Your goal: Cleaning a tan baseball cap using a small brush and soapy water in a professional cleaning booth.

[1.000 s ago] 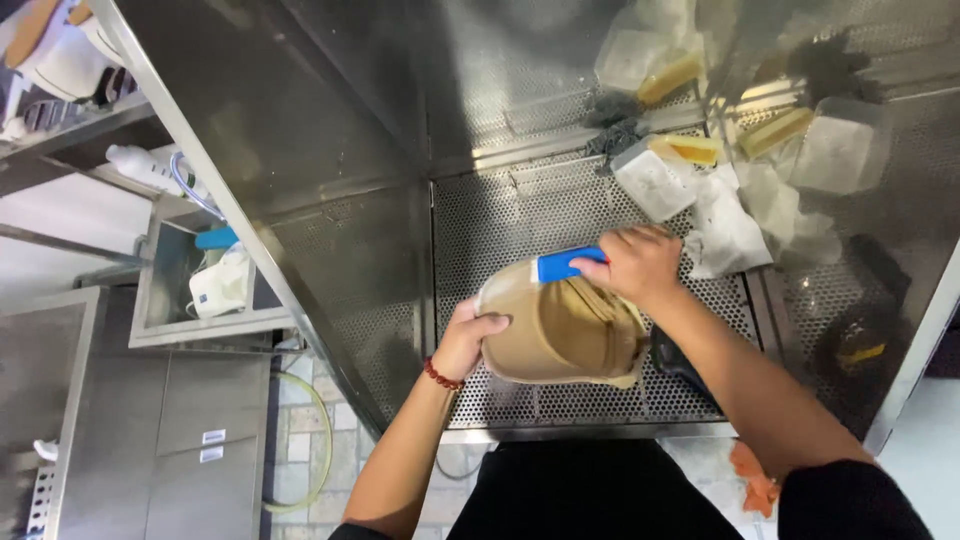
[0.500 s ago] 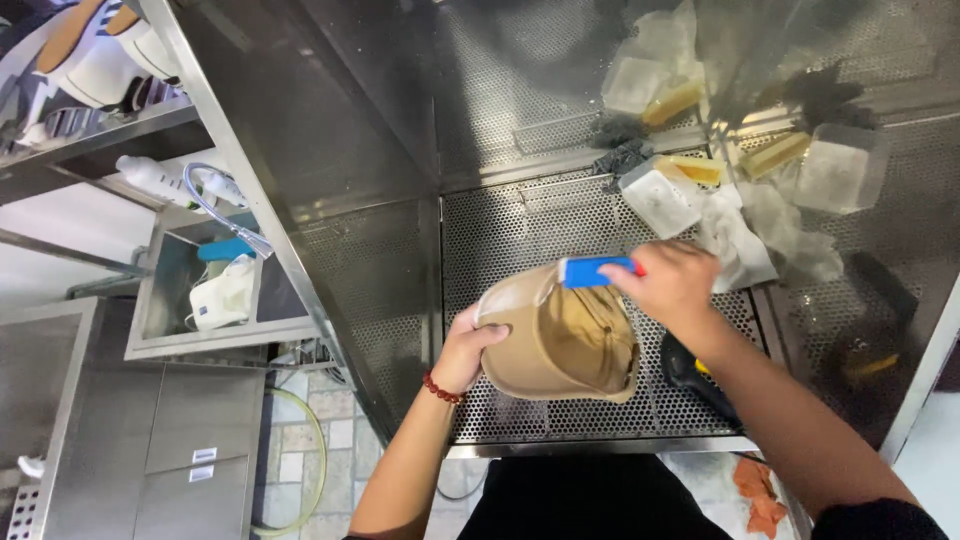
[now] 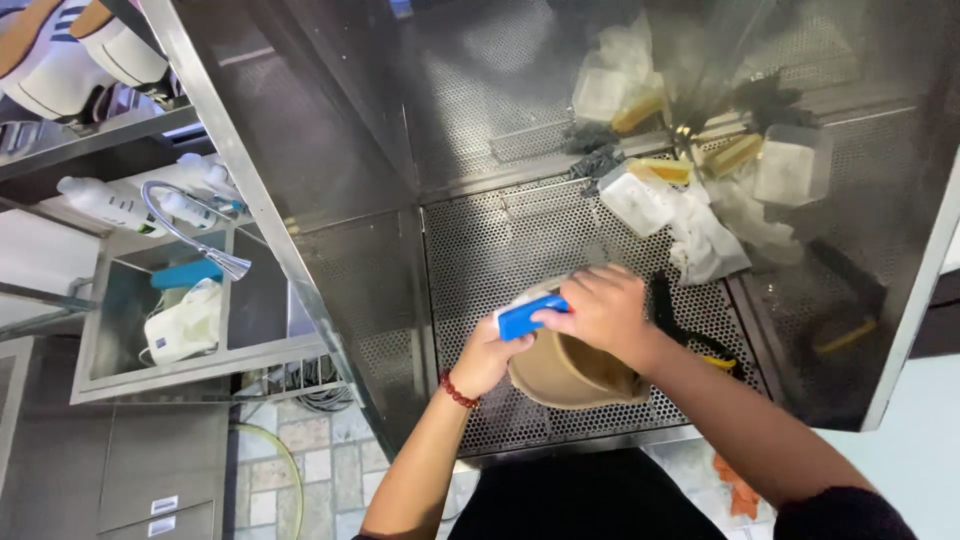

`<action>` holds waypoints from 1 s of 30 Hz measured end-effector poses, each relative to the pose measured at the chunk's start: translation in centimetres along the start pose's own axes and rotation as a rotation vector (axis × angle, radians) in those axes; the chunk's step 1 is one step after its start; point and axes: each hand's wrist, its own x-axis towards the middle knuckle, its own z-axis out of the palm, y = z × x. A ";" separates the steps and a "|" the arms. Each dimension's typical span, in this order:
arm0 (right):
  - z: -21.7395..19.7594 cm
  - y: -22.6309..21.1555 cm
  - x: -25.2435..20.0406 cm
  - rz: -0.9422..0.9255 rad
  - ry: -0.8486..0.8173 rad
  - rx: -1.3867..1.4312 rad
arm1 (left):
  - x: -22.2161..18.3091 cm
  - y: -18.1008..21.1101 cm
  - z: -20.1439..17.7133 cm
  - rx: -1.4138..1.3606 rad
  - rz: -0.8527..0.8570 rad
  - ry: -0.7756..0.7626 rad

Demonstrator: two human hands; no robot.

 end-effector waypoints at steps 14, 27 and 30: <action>-0.5 1.2 -2.1 -0.079 -0.015 -0.129 | -1.9 1.7 -1.6 -0.197 -0.089 -0.083; 1.6 -3.3 -1.3 0.009 -0.057 -0.025 | -2.2 1.5 -0.1 -0.098 -0.274 -0.026; 2.8 -1.5 -2.3 -0.053 -0.140 0.027 | -2.5 1.7 -0.4 -0.084 -0.214 -0.081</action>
